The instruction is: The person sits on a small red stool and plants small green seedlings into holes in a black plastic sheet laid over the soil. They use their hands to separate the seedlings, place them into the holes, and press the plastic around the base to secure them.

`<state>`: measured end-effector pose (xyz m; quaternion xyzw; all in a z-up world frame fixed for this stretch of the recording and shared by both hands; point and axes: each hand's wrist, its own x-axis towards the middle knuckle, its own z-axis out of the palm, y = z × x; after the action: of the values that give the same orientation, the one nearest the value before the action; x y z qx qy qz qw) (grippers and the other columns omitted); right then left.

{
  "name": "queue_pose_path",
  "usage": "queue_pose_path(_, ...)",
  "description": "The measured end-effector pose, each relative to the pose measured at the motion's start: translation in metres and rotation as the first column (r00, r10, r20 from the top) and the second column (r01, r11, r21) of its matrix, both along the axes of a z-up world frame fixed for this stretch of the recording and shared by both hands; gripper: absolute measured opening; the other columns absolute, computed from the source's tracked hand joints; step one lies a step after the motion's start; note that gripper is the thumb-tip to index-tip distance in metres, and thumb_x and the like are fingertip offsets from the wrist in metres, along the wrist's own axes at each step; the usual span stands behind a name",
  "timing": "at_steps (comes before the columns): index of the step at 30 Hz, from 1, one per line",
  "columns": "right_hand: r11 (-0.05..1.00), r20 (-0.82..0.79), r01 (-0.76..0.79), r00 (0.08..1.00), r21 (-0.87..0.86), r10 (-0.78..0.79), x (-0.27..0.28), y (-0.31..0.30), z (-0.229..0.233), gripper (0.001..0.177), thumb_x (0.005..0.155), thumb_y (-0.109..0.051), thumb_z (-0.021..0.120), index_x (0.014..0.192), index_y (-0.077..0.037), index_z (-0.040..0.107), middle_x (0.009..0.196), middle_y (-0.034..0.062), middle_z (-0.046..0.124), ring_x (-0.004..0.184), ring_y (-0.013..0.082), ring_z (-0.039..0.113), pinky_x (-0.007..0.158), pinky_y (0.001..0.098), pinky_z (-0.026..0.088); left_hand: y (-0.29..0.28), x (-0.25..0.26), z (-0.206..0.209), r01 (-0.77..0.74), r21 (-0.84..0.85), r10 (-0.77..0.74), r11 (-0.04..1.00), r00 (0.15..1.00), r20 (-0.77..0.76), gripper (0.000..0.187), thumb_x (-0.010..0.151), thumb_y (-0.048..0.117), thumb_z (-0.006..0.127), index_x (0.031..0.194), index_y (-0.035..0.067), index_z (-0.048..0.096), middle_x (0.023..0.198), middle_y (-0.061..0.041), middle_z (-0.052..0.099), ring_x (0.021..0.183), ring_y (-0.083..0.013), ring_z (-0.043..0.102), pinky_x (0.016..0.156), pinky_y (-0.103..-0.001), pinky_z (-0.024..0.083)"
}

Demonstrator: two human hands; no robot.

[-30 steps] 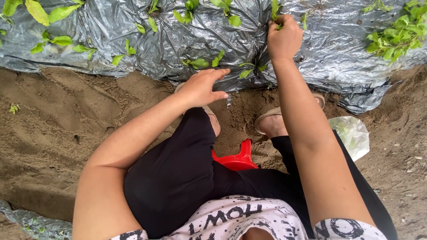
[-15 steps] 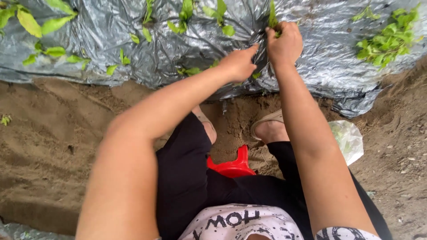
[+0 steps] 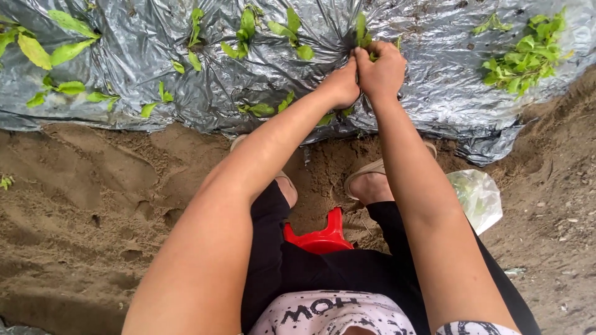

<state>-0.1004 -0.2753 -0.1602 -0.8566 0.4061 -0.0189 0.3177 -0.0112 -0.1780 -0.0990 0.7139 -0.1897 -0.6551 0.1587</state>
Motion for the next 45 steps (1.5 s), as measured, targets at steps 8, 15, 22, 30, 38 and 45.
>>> queue_pose_path(8,0.999,0.086,0.007,0.996,-0.047,-0.003,-0.012,0.011,-0.012,0.013,0.089,-0.029,0.082,0.088,-0.016,0.082,0.086,0.0003,0.070,0.077,0.0170,0.064,0.060,0.0339,0.052,0.007,0.006,0.013,-0.311,0.066,0.318,0.948,0.931,-0.180,0.079,0.098,0.008,0.042,0.166,0.022,0.005,0.137,-0.018,0.062,0.052,-0.0180,0.057,0.043,-0.032,0.048)
queue_pose_path(15,0.994,-0.007,-0.015,1.000,-0.110,0.014,-0.013,0.020,-0.017,0.011,0.090,-0.038,0.082,0.096,-0.028,0.082,0.088,-0.0070,0.054,0.076,0.0125,0.050,0.048,0.0268,0.042,0.025,0.018,0.025,-0.525,0.099,0.531,0.845,0.802,-0.275,0.084,0.088,0.000,0.055,0.164,0.023,0.028,0.101,-0.013,0.076,0.042,-0.0142,0.055,0.036,-0.025,0.035)
queue_pose_path(22,0.991,0.035,-0.028,0.999,-0.132,0.033,-0.015,0.028,-0.025,0.014,0.090,-0.037,0.084,0.100,-0.028,0.083,0.087,-0.0086,0.054,0.073,0.0104,0.050,0.045,0.0241,0.039,0.031,0.028,0.019,-0.487,-0.071,0.487,0.871,0.873,-0.024,0.039,0.101,0.013,0.058,0.140,0.010,0.055,0.088,-0.002,0.075,0.046,-0.0097,0.053,0.041,-0.025,0.046)
queue_pose_path(30,0.986,-0.193,-0.136,0.974,-0.092,0.117,-0.011,0.027,-0.002,0.032,0.095,-0.035,0.072,0.123,-0.019,0.076,0.103,0.0038,0.061,0.071,0.0253,0.065,0.048,0.0421,0.051,0.025,0.010,-0.004,-0.533,-0.201,0.567,0.822,0.799,0.197,0.047,0.100,0.027,0.061,0.145,0.018,0.050,0.083,0.002,0.066,0.069,-0.0139,0.062,0.060,-0.034,0.050)
queue_pose_path(38,0.996,-0.156,-0.089,0.984,-0.003,0.088,-0.013,0.023,0.007,0.042,0.091,-0.029,0.077,0.131,-0.022,0.066,0.117,0.0023,0.072,0.104,0.0255,0.068,0.077,0.0406,0.056,0.025,0.008,-0.025,-0.244,-0.377,0.409,0.894,0.787,0.461,0.013,0.097,0.025,0.063,0.106,0.018,0.070,0.104,-0.001,0.073,0.092,-0.0255,0.068,0.054,-0.043,0.051)
queue_pose_path(45,0.973,-0.068,-0.168,0.985,-0.160,0.159,-0.004,0.017,-0.019,0.021,0.082,-0.012,0.069,0.100,-0.019,0.075,0.093,0.0008,0.073,0.077,0.0244,0.068,0.054,0.0396,0.052,0.026,0.010,-0.032,-0.212,-0.372,0.384,0.904,0.784,0.487,0.012,0.094,0.018,0.066,0.103,0.020,0.074,0.105,0.002,0.074,0.092,-0.0229,0.069,0.053,-0.042,0.053)
